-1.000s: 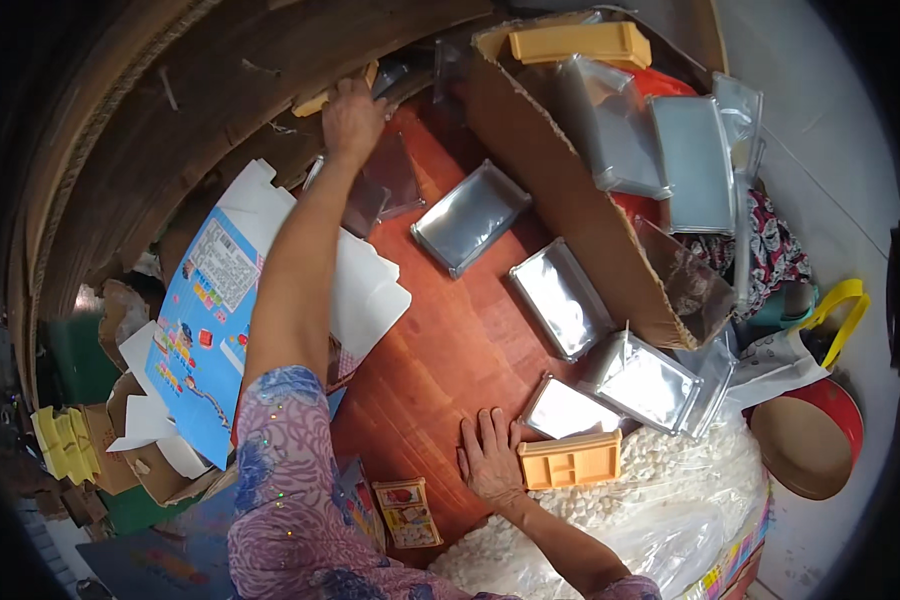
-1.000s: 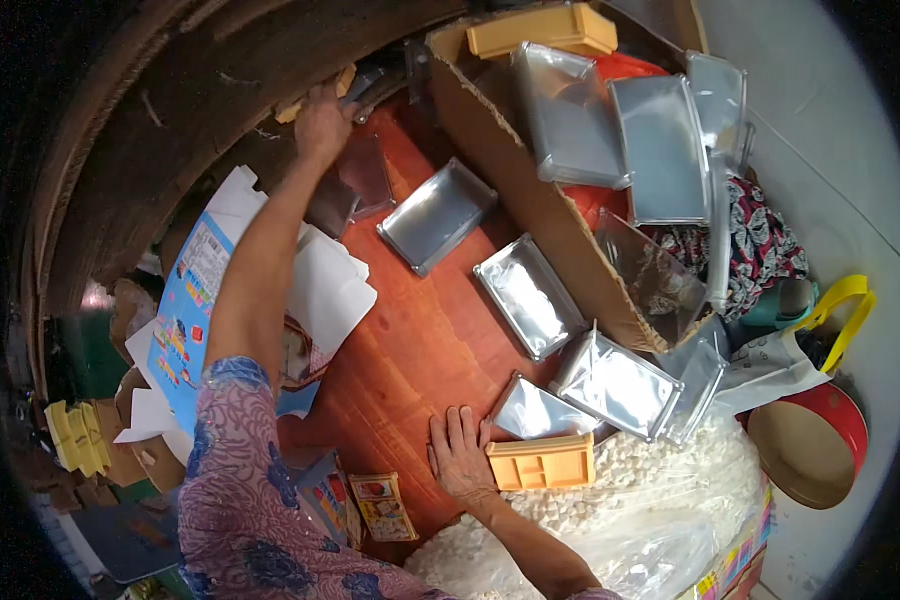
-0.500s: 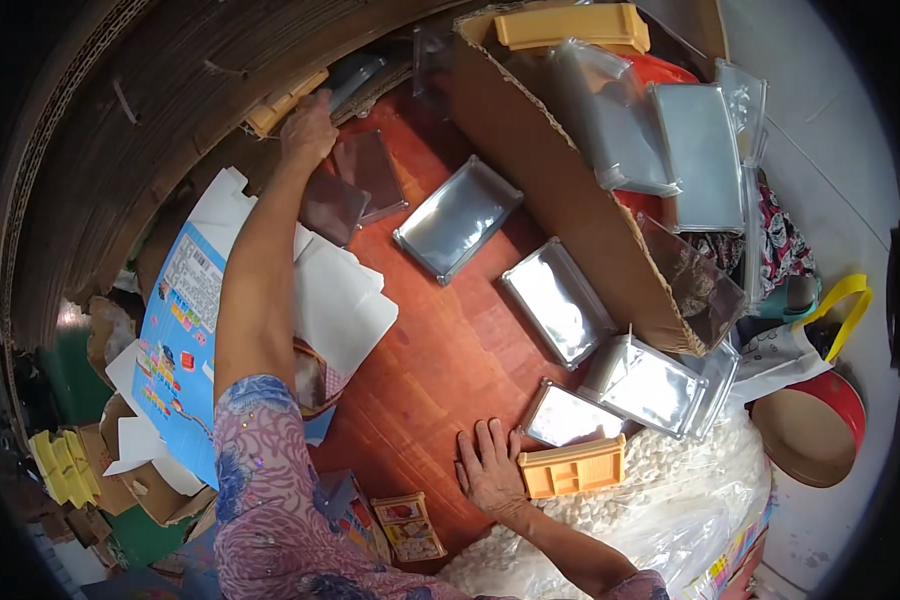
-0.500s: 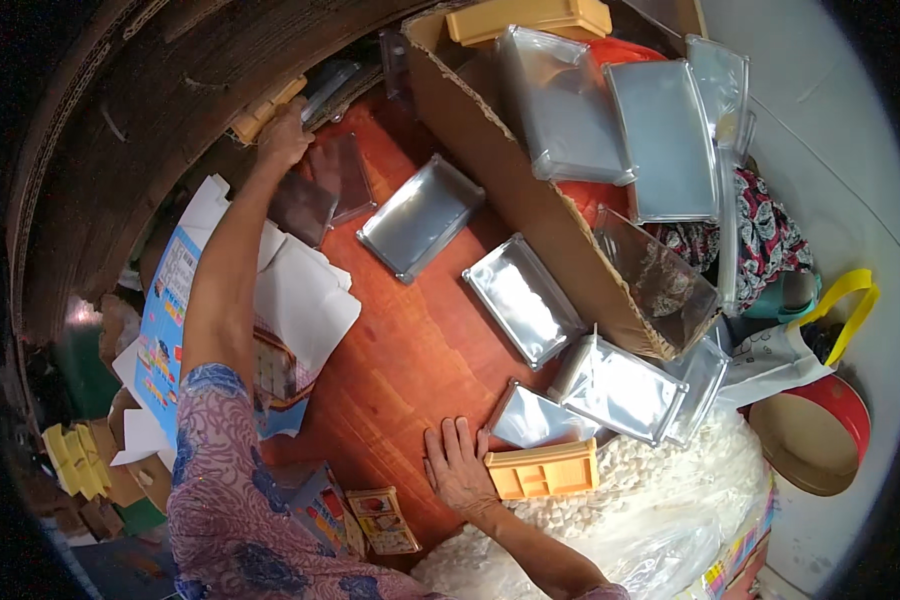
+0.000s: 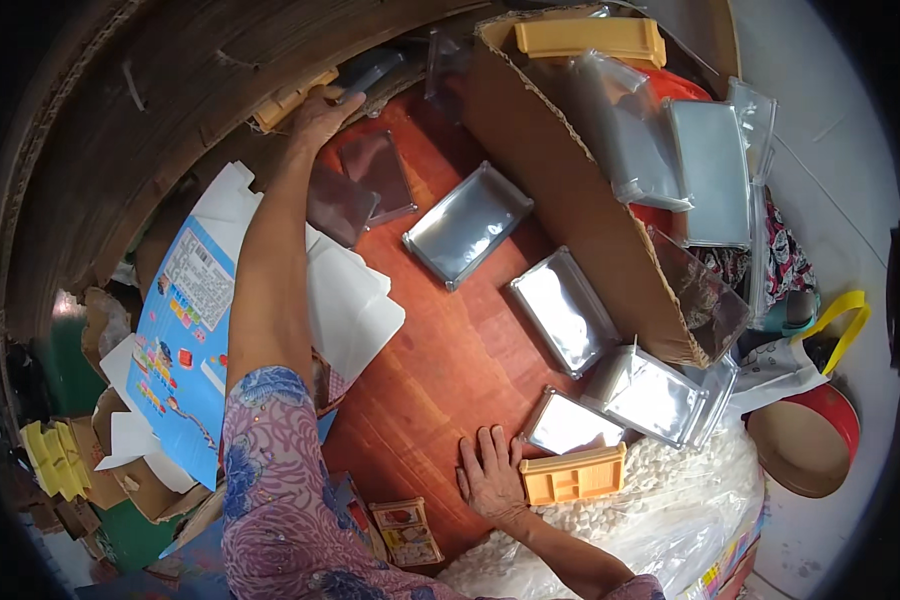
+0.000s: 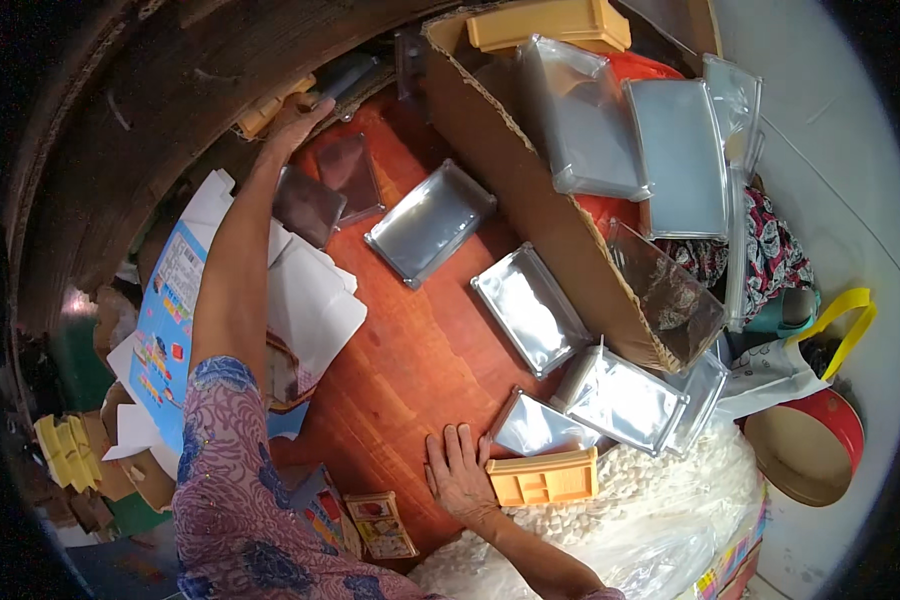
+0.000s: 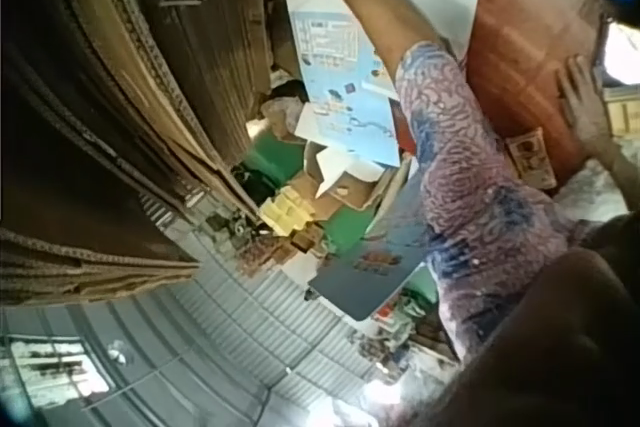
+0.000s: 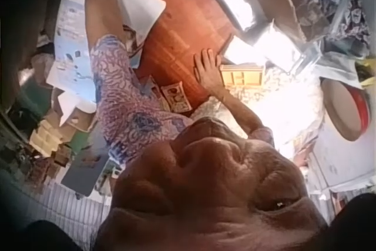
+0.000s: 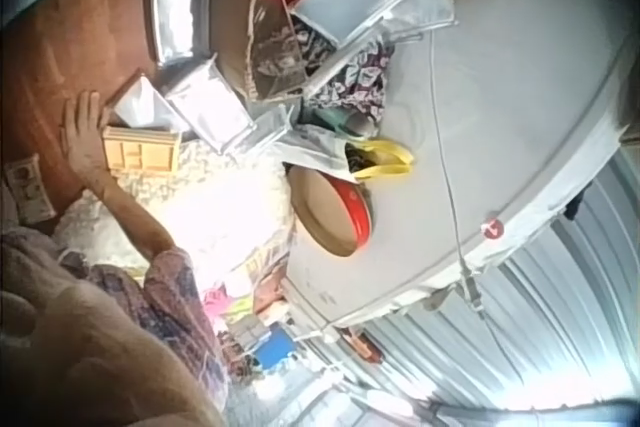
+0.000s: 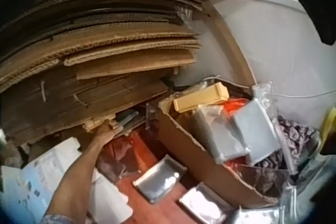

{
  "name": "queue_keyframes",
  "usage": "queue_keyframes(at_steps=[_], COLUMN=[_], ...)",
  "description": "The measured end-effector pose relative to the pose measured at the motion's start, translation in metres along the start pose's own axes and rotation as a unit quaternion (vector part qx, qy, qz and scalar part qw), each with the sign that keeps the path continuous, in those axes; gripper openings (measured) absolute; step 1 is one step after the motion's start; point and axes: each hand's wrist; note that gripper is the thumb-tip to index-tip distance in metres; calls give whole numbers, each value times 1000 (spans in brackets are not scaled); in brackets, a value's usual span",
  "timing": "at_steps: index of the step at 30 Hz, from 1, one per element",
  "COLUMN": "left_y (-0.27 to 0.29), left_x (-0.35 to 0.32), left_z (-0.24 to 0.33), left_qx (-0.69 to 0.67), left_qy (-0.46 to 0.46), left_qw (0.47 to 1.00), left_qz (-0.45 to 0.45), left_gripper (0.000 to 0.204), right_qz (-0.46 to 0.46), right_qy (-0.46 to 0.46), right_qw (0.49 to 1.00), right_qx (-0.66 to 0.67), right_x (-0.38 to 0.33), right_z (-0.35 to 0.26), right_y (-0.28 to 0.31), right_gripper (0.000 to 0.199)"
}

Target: The person is sorting small foam pieces into plastic containers, applying stickers to the containers, and packing them into larger boxes.

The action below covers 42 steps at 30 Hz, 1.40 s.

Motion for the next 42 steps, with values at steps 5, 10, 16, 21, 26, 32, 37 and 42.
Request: queue_keyframes(at_steps=[5,10,16,21,26,32,37,42], left_y=[12,11,-3,-12,-7,-10,6,35], left_x=[-21,3,7,26,24,32,-6,-41], left_z=[33,25,26,10,26,21,40,56], left_qx=[183,68,78,66,103,96,152,210], left_qy=[-15,-18,-20,-19,85,-19,1,-52], left_qw=[983,997,997,997,990,995,987,968], left_qz=[6,-31,-15,36,-43,-5,-53,-128], left_gripper=[73,77,86,89,90,90,85,75], right_qz=[-8,-7,-11,-16,-11,-16,-14,-11], right_qy=[3,12,5,9,8,15,10,11], right_qw=[1000,1000,1000,1000,1000,1000,1000,1000], right_qx=[8,14,3,13,16,2,-1,-4], right_x=[0,-1,-2,0,-1,-2,-1,0], right_z=[-2,-3,0,-3,0,-2,-2,-3], right_y=[3,1,2,3,2,1,3,4], right_gripper=[45,45,46,46,46,45,44,44])
Point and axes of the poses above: each hand's wrist, its own x-axis towards the middle knuckle, its own y-axis out of the back of the hand, z = x × y, and after that the axes turned 7 degrees about y, right-handed
